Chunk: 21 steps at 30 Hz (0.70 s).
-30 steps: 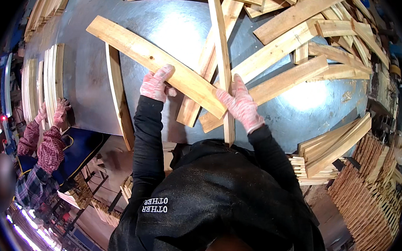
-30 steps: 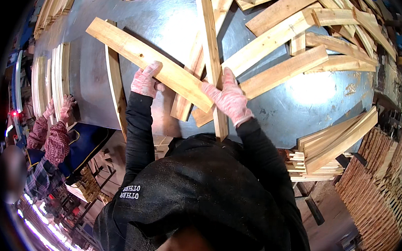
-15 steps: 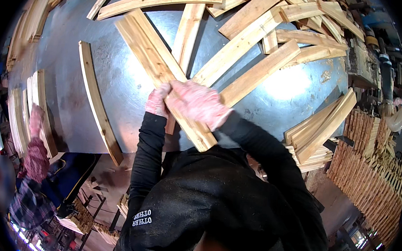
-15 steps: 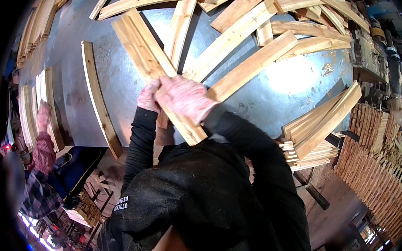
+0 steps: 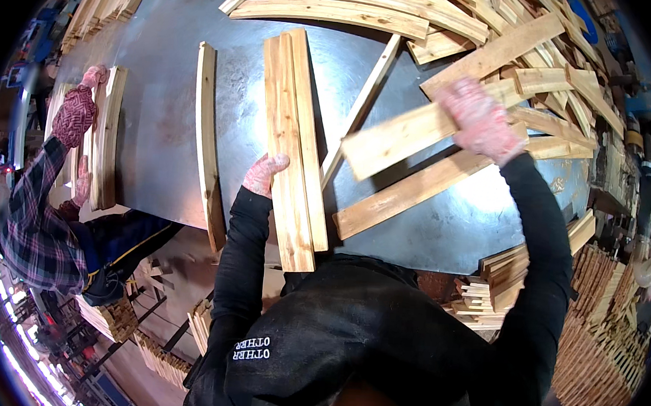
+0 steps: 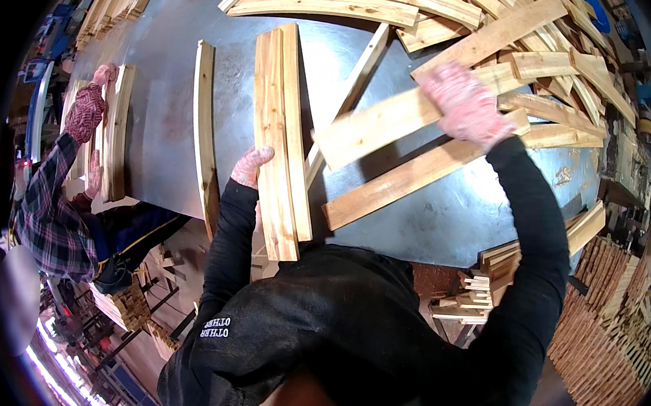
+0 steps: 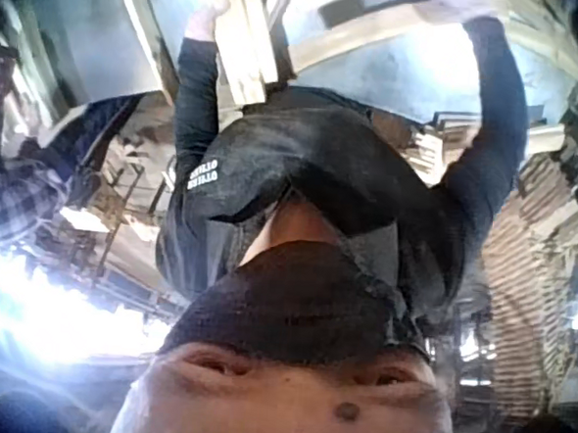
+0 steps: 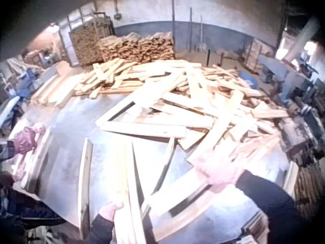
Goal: The person sorts wooden planks on a metal table, picking them up from a disorganized pile and arranging them into neat stacks. They handle the wood by hand, repeatedly moving pieces from one side of the table to another to create organized piles.
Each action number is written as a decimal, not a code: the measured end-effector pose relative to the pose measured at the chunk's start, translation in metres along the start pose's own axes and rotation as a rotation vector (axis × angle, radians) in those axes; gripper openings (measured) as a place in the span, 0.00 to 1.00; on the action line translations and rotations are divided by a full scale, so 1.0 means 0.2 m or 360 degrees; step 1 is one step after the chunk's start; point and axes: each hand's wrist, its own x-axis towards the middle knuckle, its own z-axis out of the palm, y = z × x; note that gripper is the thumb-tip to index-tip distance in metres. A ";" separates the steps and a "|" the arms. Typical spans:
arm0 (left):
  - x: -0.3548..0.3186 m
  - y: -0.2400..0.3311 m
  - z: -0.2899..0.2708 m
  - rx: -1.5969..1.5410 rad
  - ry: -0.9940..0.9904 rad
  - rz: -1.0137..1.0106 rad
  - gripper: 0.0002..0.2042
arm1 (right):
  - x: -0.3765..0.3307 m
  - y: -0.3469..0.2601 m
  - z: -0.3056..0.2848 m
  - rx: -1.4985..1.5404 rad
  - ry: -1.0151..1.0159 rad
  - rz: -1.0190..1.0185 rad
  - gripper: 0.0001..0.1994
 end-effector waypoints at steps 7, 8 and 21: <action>0.31 -0.34 -0.39 0.0211 0.0037 0.0435 0.34 | 0.36 -0.44 -0.46 0.0639 0.0549 0.0072 0.43; 0.30 -0.30 -0.28 0.0408 -0.0009 0.0375 0.36 | 0.43 -0.57 -0.52 0.0860 0.0275 0.0148 0.44; 0.07 0.14 0.25 0.0654 0.0199 0.0440 0.27 | 0.60 -0.69 0.36 0.1977 -0.0416 0.1326 0.38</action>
